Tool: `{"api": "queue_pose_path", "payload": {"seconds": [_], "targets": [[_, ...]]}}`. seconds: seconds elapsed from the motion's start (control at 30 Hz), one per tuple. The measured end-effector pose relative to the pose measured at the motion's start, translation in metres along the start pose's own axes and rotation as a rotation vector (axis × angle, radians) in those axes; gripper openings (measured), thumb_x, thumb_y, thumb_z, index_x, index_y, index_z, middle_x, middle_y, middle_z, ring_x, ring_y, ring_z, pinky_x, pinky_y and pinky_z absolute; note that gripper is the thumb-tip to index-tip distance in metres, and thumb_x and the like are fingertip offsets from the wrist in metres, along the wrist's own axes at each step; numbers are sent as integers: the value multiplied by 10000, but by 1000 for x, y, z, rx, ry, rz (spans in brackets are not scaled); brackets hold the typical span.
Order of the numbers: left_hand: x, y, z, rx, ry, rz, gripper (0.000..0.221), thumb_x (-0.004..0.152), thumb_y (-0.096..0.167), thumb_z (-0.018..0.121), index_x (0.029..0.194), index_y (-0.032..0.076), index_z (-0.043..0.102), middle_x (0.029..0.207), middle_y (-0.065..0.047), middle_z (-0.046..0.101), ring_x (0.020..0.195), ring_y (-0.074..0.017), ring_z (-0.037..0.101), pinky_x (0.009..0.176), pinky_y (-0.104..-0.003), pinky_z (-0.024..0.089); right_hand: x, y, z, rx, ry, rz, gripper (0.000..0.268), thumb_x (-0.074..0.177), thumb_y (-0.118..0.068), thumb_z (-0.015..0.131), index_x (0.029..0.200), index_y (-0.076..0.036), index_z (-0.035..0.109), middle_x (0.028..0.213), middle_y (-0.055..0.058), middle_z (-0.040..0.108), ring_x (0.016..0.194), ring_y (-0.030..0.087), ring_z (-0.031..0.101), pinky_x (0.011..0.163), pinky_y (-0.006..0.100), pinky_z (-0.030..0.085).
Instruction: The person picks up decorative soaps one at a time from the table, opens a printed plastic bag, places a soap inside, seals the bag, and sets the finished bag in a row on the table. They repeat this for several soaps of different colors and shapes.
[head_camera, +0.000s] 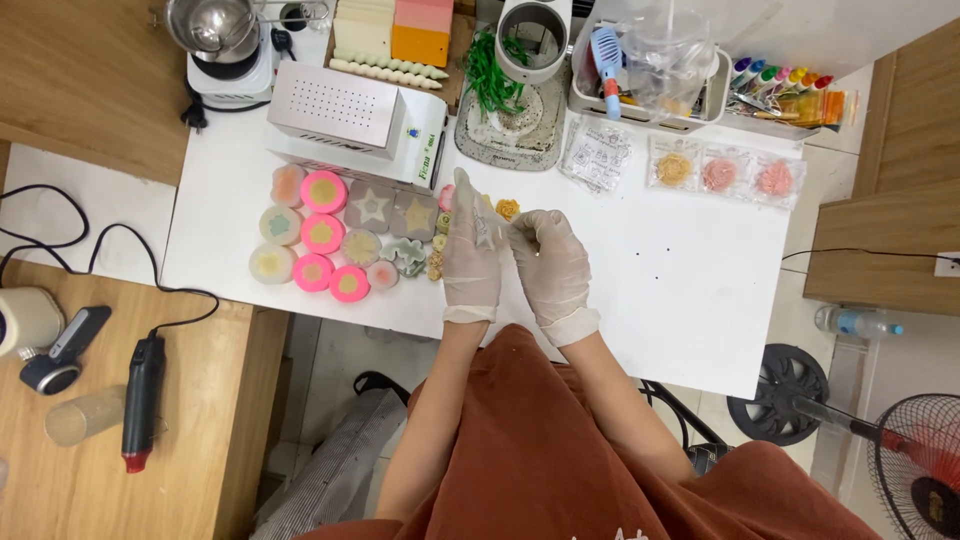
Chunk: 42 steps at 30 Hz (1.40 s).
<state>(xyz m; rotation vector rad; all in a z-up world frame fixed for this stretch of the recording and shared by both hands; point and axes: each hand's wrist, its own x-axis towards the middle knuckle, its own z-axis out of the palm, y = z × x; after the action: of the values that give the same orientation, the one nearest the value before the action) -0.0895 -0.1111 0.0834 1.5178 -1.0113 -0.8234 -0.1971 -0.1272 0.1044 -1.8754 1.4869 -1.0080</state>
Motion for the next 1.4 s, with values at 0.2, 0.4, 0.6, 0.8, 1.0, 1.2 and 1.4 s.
{"api": "queue_pose_path", "payload": {"seconds": [0.2,0.4,0.6,0.8,1.0,1.2,1.4], "targets": [[-5,-51,5,54,-107,-132,969,905,-32,615,1643,82,-4,1655,-242,282,1511,-319,346,1188,-335,328,15,15,1,-115,-126,29,121,877,-143,770,974,-105,708,913,67,695,732,214,693,676,352,551],[-6,-27,-35,-372,-228,-460,1136,822,91,727,1647,218,-44,1588,-229,326,1434,-444,356,1091,-494,413,18,12,-6,-191,-194,-49,115,909,-189,767,948,-116,687,954,34,710,708,224,690,638,366,545],[-3,-27,-39,-1138,-112,-979,823,832,580,557,1520,237,266,1203,-70,545,979,-340,643,800,-655,568,15,3,-14,-146,-328,-62,108,889,-162,733,993,-143,708,926,28,699,687,203,696,631,348,557],[-28,-135,-30,-1554,-197,-715,467,1099,352,508,1502,121,454,1165,-125,551,1003,-297,657,877,-463,562,18,1,-13,-182,-454,-257,148,842,-158,769,986,-149,735,859,30,693,680,217,654,638,345,527],[-21,-41,-89,-1209,210,-888,606,935,429,524,1492,203,458,1315,-152,599,1152,-362,654,925,-519,552,64,28,29,204,-566,148,307,944,-228,676,1225,-110,710,1005,77,734,808,195,675,743,302,546],[-35,-32,-125,-1158,384,-779,591,956,421,481,1486,159,469,1436,-100,538,1267,-395,593,990,-581,522,112,132,137,-392,-650,-72,475,868,-383,713,1251,-104,691,1123,223,660,1055,385,628,899,476,496],[-49,-41,-132,-1251,428,-763,554,976,418,474,1453,134,474,1435,-166,545,1266,-437,582,984,-578,519,107,145,175,-625,-718,-222,315,783,-351,740,1009,-132,738,1034,151,702,1019,355,650,869,480,508]]}}
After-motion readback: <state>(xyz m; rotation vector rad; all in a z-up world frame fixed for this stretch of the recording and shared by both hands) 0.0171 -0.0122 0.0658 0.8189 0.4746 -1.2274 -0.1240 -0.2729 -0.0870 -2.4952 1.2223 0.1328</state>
